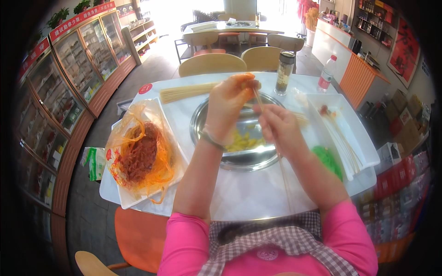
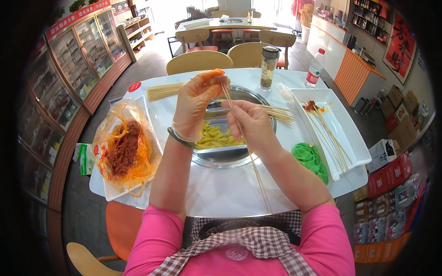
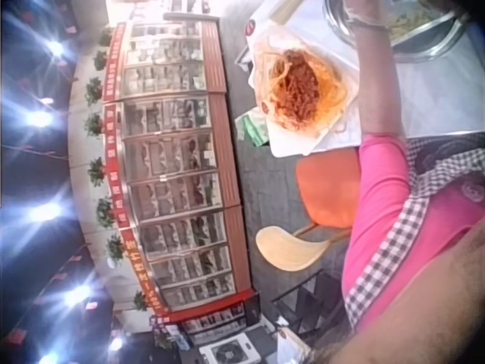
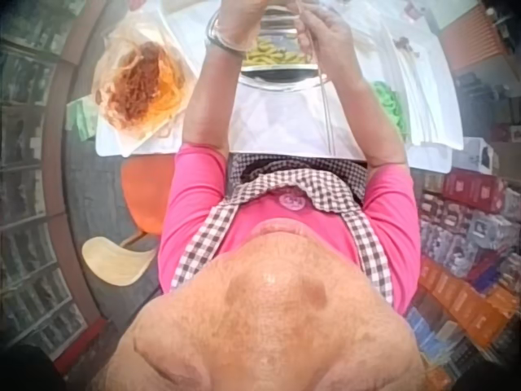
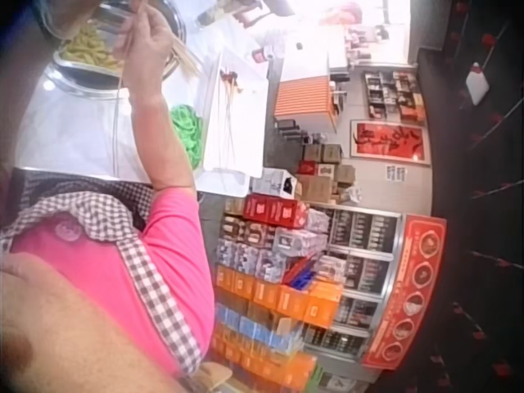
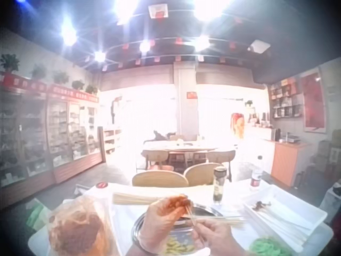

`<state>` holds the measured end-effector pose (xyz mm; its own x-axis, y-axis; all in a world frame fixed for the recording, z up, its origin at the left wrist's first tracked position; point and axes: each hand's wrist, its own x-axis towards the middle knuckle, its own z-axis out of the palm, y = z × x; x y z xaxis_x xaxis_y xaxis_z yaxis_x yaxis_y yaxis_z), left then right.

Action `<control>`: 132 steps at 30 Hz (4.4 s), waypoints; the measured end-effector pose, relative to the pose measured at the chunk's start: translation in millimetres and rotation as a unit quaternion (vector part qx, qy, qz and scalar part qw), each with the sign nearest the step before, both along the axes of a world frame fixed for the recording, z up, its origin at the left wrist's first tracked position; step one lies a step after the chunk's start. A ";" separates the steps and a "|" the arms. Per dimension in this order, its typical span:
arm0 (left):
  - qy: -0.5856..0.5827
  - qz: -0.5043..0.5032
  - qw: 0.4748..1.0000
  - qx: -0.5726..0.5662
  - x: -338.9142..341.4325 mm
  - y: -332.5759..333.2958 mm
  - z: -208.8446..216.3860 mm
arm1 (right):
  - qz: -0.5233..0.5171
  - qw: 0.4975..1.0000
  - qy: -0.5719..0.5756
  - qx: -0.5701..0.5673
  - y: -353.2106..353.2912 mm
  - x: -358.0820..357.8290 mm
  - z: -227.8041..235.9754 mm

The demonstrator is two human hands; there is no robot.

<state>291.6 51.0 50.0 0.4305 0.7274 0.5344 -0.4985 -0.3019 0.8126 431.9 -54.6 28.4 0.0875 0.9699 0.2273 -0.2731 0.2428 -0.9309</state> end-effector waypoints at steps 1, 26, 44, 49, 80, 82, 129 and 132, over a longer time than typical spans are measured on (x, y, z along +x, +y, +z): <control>0.000 0.005 1.000 0.005 0.6 0.1 0.0 | 0.000 1.000 -0.004 0.003 -1.1 -0.4 0.6; 0.095 0.209 0.952 0.202 10.9 -8.4 -5.7 | 0.003 0.995 0.095 -0.023 6.8 -6.6 -3.8; 0.116 0.246 0.935 0.227 16.4 7.2 -22.7 | -0.011 0.991 0.116 -0.059 27.8 -4.6 -19.8; 0.113 0.238 0.937 0.230 17.4 8.0 -24.4 | 0.022 0.991 0.120 -0.053 24.2 4.9 -24.2; 0.190 0.193 0.953 0.137 -10.5 28.3 -20.2 | -0.406 0.824 -0.324 -0.227 -30.0 353.0 -60.7; 0.192 0.189 0.951 0.151 -7.8 29.1 -20.7 | -0.414 0.808 -0.363 -0.210 -21.8 371.7 -82.6; 0.122 0.356 0.887 0.268 -19.3 31.8 -4.1 | -0.049 0.736 -0.673 0.061 112.2 16.9 -138.3; 0.129 0.346 0.897 0.244 -24.5 23.8 -1.1 | -0.072 0.740 -0.666 0.068 95.6 3.5 -117.4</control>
